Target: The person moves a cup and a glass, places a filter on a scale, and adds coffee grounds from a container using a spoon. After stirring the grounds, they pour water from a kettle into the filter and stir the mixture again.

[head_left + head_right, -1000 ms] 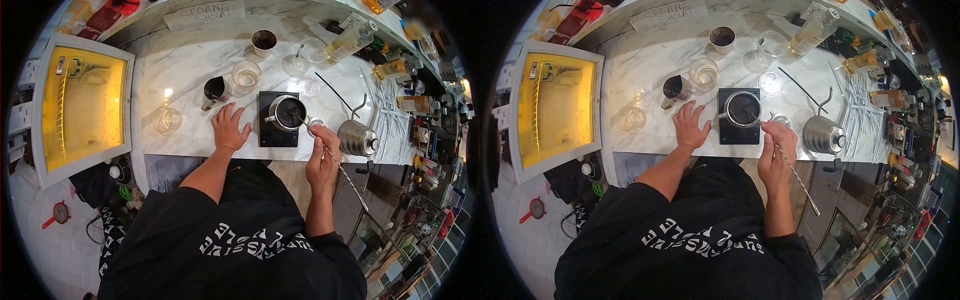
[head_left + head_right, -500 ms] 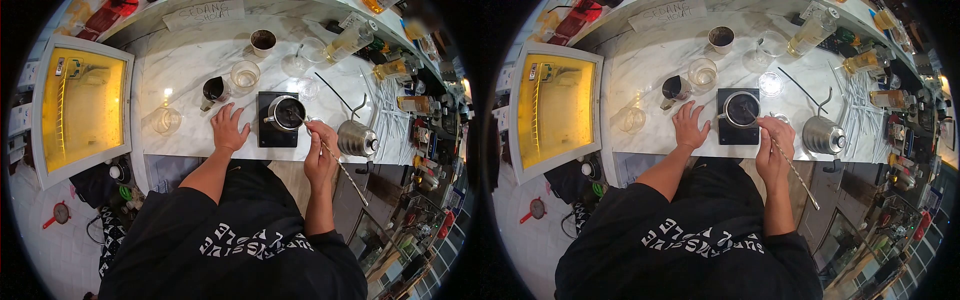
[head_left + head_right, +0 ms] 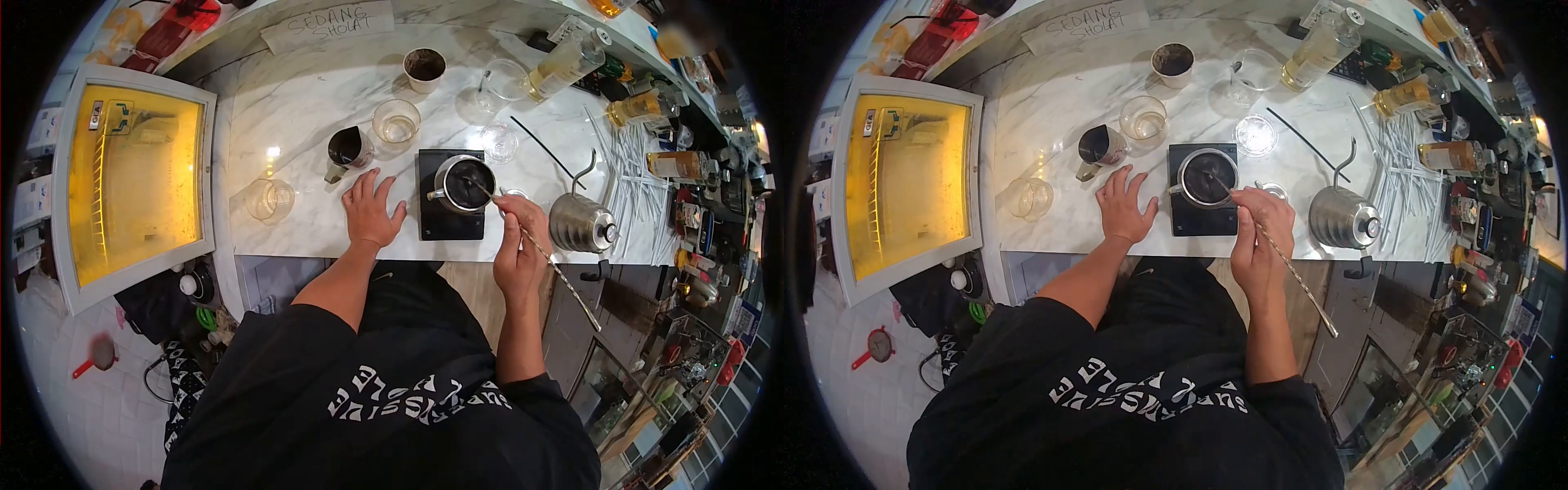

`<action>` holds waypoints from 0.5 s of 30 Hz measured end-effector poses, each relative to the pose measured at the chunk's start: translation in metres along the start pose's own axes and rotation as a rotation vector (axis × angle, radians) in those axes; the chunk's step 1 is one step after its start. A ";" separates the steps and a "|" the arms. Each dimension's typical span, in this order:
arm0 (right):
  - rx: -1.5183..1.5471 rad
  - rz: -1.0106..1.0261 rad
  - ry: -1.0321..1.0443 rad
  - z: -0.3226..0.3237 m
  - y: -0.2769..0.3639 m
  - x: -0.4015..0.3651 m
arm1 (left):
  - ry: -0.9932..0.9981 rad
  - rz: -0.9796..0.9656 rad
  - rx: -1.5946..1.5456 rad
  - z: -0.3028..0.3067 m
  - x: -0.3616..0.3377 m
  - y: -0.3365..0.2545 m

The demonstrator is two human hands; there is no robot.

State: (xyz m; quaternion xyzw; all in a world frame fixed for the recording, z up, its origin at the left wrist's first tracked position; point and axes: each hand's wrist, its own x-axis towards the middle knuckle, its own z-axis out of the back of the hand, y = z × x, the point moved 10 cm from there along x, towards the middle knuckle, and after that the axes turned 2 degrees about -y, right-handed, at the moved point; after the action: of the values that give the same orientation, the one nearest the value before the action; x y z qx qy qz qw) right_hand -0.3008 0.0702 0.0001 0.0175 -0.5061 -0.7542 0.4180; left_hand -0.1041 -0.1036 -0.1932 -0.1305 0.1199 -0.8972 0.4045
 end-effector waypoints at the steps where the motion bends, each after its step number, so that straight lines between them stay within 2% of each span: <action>1: -0.019 0.000 -0.005 0.000 0.000 0.001 | 0.006 0.004 0.001 0.000 -0.001 0.000; 15: -0.064 0.032 -0.004 -0.001 0.008 0.004 | 0.002 0.007 -0.022 0.001 0.000 0.001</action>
State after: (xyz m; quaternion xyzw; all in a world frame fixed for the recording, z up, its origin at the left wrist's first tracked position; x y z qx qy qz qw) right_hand -0.2982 0.0658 0.0075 -0.0055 -0.4826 -0.7633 0.4294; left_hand -0.1034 -0.1041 -0.1928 -0.1334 0.1308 -0.8945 0.4062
